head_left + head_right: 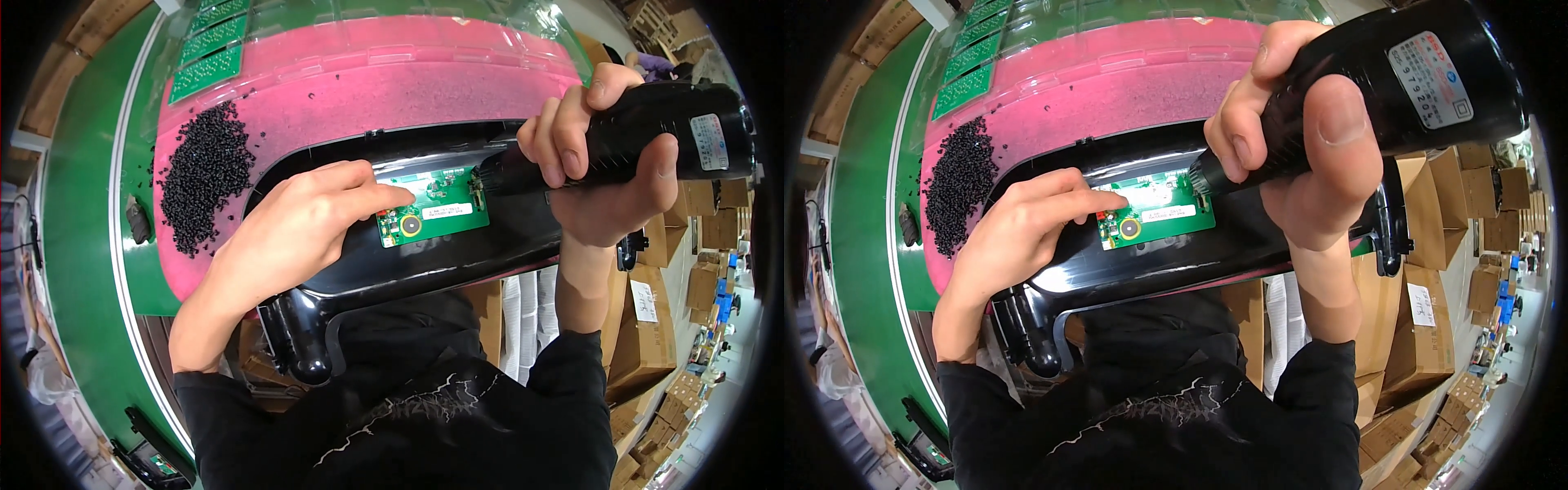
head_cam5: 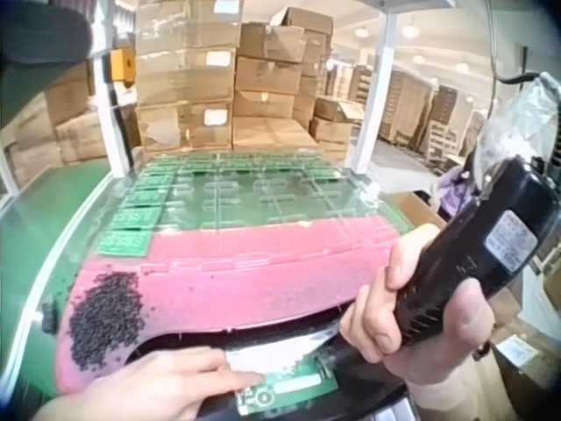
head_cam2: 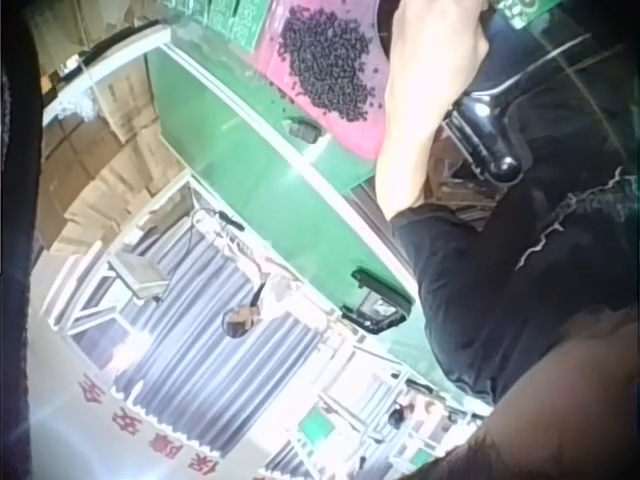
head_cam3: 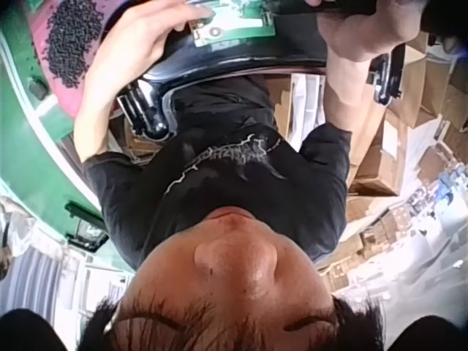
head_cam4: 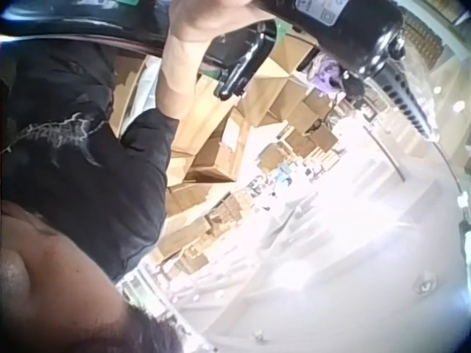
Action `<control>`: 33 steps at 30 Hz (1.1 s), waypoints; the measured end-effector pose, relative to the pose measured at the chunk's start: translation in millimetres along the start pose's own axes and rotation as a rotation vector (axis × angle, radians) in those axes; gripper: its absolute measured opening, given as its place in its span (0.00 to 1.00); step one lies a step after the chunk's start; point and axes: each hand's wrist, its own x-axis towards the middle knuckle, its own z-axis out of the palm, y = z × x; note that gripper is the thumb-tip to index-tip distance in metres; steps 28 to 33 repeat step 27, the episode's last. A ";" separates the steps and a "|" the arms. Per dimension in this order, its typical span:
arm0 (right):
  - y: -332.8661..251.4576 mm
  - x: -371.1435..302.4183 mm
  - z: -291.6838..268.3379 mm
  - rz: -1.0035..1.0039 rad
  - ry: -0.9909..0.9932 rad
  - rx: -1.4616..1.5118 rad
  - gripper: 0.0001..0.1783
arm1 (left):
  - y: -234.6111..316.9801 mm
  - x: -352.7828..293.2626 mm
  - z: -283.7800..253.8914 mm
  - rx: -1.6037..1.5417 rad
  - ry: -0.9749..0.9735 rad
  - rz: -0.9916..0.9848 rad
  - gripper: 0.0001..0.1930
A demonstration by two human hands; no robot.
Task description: Assembling electronic components by installing circuit boards into plastic housings using an electric screwdriver.
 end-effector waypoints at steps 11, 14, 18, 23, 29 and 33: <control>7.3 5.6 4.4 -0.022 -0.110 -0.066 0.34 | 0.3 -2.0 -3.4 0.157 -0.043 -0.081 0.21; 4.1 6.1 7.1 0.094 0.074 -0.003 0.36 | 0.3 -3.4 -4.3 0.180 -0.035 -0.099 0.20; 4.4 11.4 -15.2 0.007 -0.215 -0.096 0.37 | 0.2 0.0 -5.2 0.190 -0.041 -0.101 0.21; 7.4 10.2 -12.1 0.067 -0.111 -0.063 0.36 | 1.1 -0.8 -5.6 0.231 -0.056 -0.080 0.22; 11.2 5.4 5.1 0.117 0.021 -0.075 0.34 | 1.4 -4.1 -5.1 0.237 -0.054 -0.089 0.23; 11.2 5.4 5.1 0.117 0.021 -0.075 0.34 | 1.4 -4.1 -5.1 0.237 -0.054 -0.089 0.23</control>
